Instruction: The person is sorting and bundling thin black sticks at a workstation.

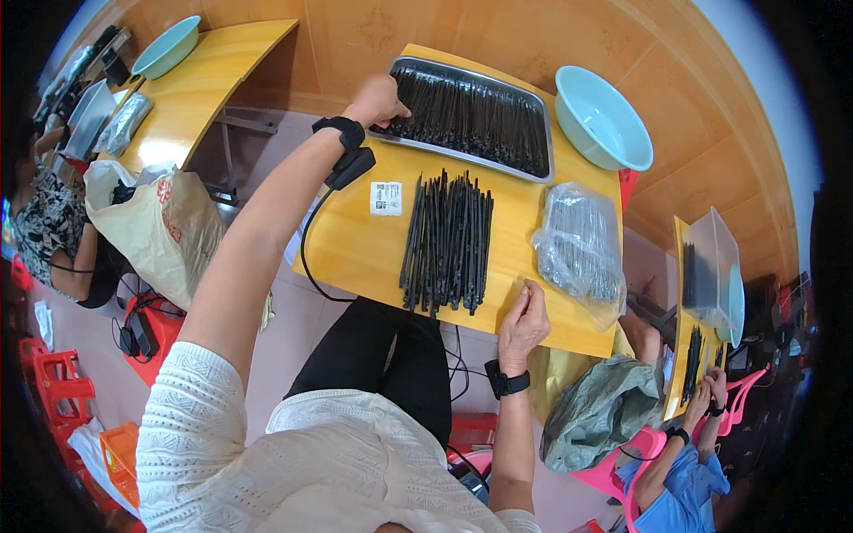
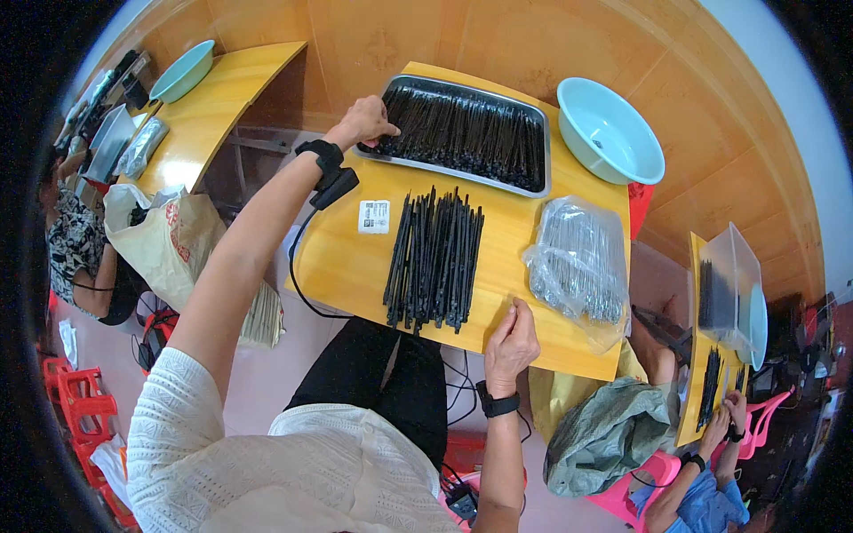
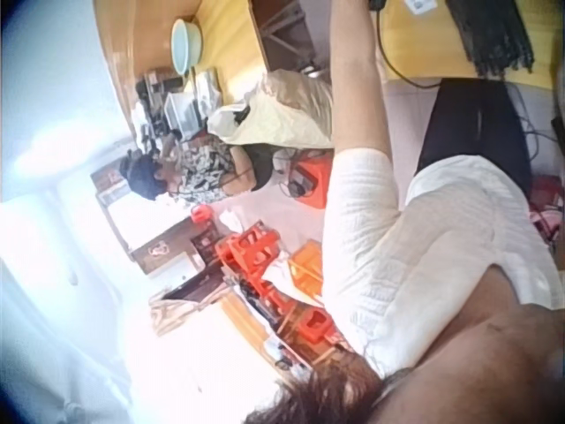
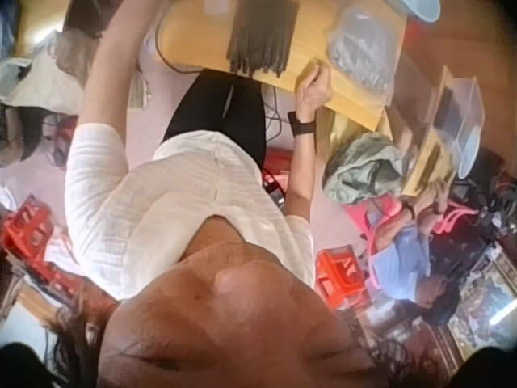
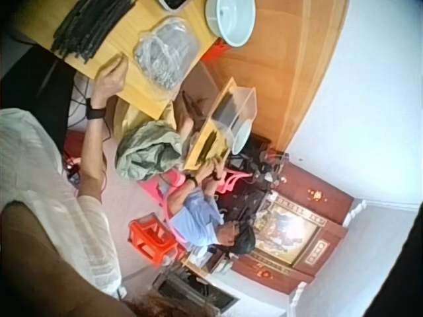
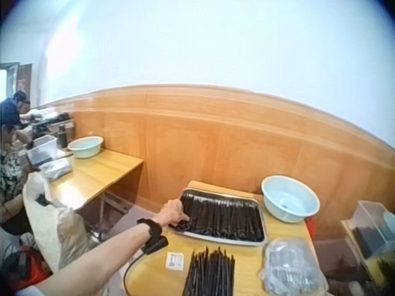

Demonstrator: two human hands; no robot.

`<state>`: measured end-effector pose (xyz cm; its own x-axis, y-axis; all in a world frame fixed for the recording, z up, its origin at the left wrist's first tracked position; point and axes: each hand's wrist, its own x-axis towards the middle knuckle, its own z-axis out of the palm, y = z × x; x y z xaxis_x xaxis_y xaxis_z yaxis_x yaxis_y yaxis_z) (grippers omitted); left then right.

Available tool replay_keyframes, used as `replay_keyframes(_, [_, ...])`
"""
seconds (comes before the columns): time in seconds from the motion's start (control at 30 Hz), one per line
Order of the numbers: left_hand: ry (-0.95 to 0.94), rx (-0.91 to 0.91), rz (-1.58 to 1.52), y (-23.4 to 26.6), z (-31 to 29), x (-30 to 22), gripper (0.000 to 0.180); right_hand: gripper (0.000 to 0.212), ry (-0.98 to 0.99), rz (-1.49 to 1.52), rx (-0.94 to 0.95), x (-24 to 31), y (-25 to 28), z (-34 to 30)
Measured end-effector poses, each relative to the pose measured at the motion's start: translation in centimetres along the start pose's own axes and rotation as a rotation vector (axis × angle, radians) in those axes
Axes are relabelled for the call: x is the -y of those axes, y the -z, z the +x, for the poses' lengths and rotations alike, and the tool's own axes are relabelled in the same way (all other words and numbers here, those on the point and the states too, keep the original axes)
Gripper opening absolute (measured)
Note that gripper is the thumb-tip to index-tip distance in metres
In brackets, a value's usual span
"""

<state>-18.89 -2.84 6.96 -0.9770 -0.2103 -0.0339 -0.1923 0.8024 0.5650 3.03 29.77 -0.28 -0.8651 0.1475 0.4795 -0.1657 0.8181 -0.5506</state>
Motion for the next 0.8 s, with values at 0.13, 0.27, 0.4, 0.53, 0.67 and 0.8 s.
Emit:
replay_keyframes(0.13, [0.014,0.019,-0.025,-0.3,0.4,0.5,0.026,0.014,0.029,-0.013,-0.011,-0.3,-0.2,-0.1])
replay_keyframes(0.27, [-0.011,0.036,-0.034,-0.4,0.3,0.8,0.025,0.014,0.027,-0.007,-0.013,-0.2,-0.1,0.1])
replay_keyframes(0.4, [0.021,0.019,-0.095,-1.0,0.3,1.2,0.024,0.014,0.041,-0.042,0.0,0.0,-0.1,0.1])
replay_keyframes(0.53, [-0.042,-0.077,-0.111,-1.9,0.4,1.3,0.022,0.014,0.055,-0.066,0.005,0.0,-0.1,-0.1])
replay_keyframes(0.67, [-0.021,-0.049,-0.048,-1.5,-0.1,1.1,0.02,0.014,0.052,-0.083,0.009,-0.2,-0.3,-0.4])
replay_keyframes(0.8, [-0.156,-0.157,-0.039,-0.4,-1.5,2.6,0.022,0.014,0.07,-0.066,-0.003,-0.1,-0.3,-0.3])
